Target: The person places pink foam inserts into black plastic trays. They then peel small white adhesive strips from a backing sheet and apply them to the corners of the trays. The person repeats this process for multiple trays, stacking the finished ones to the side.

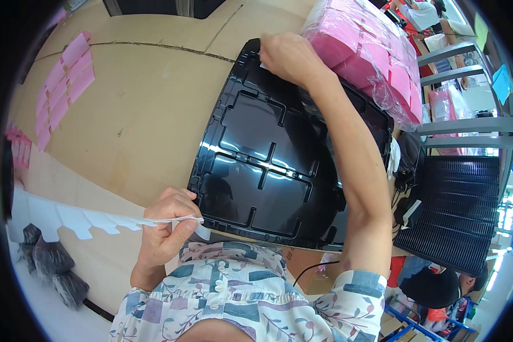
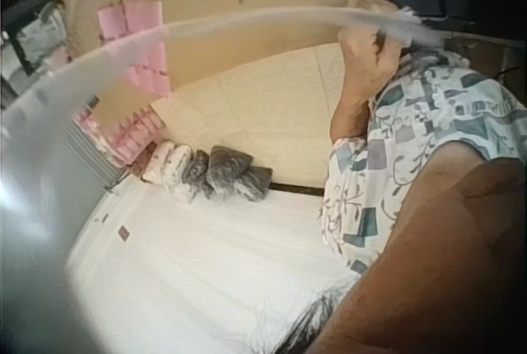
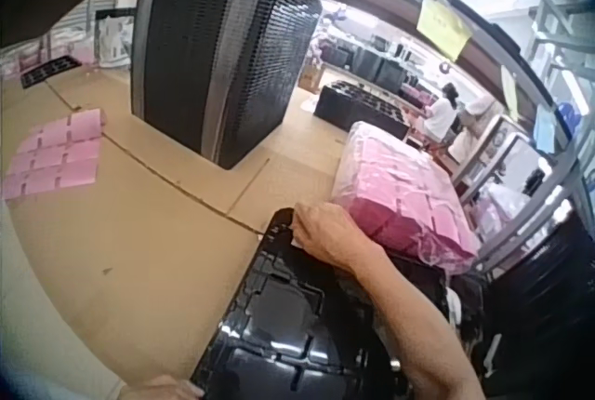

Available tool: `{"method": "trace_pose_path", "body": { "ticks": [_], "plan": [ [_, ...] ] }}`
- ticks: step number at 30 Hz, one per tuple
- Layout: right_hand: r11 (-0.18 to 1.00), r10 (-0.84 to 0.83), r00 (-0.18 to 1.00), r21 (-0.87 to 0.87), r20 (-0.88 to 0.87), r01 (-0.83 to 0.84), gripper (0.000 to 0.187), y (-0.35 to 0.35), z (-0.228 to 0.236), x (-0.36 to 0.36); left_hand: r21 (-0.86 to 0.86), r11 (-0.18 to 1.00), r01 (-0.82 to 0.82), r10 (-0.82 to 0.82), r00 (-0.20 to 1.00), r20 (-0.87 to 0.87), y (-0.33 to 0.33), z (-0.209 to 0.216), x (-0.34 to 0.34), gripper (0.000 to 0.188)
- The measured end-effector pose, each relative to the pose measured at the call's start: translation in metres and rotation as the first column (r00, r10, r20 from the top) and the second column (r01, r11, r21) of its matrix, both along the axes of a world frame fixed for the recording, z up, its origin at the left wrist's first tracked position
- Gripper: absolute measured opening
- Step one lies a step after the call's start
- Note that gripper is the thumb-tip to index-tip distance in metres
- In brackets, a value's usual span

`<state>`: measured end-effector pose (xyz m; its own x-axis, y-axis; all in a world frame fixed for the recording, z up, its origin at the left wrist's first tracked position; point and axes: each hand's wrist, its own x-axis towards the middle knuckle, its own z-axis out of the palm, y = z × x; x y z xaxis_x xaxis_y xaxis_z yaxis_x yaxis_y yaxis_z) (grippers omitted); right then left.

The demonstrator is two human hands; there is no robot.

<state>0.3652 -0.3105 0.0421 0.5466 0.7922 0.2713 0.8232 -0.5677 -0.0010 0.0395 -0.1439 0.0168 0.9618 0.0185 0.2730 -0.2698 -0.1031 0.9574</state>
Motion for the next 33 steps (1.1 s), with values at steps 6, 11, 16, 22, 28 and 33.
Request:
{"method": "trace_pose_path", "body": {
  "ticks": [6,11,16,22,28,33],
  "plan": [
    [0.988,-0.047,0.970,0.131,-0.238,0.080,0.022,-0.026,0.007,-0.007,-0.016,1.000,-0.002,0.002,1.000,0.004,-0.001,0.004,0.002,0.012],
    [0.979,-0.046,0.947,0.174,-0.318,0.106,0.020,-0.027,0.003,-0.012,-0.010,1.000,-0.012,0.012,1.000,0.002,-0.001,0.003,0.003,0.012],
    [0.985,-0.118,0.942,0.081,-0.313,0.150,0.020,-0.022,0.007,-0.014,-0.006,1.000,-0.016,0.016,1.000,0.017,-0.002,0.003,0.003,0.012],
    [0.999,0.042,0.999,-0.034,-0.019,-0.043,0.017,-0.011,-0.001,-0.021,0.002,1.000,-0.003,0.003,1.000,0.014,0.001,0.004,0.003,0.012],
    [0.825,0.058,0.769,0.465,-0.636,0.322,0.019,-0.019,0.017,-0.030,-0.019,0.999,0.047,-0.046,0.998,0.031,0.005,0.000,0.004,0.013],
    [0.824,0.083,0.509,0.346,-0.857,0.449,0.019,-0.037,0.016,-0.017,0.008,1.000,0.027,-0.027,0.999,0.031,0.003,0.000,0.005,0.013]
  ]
}}
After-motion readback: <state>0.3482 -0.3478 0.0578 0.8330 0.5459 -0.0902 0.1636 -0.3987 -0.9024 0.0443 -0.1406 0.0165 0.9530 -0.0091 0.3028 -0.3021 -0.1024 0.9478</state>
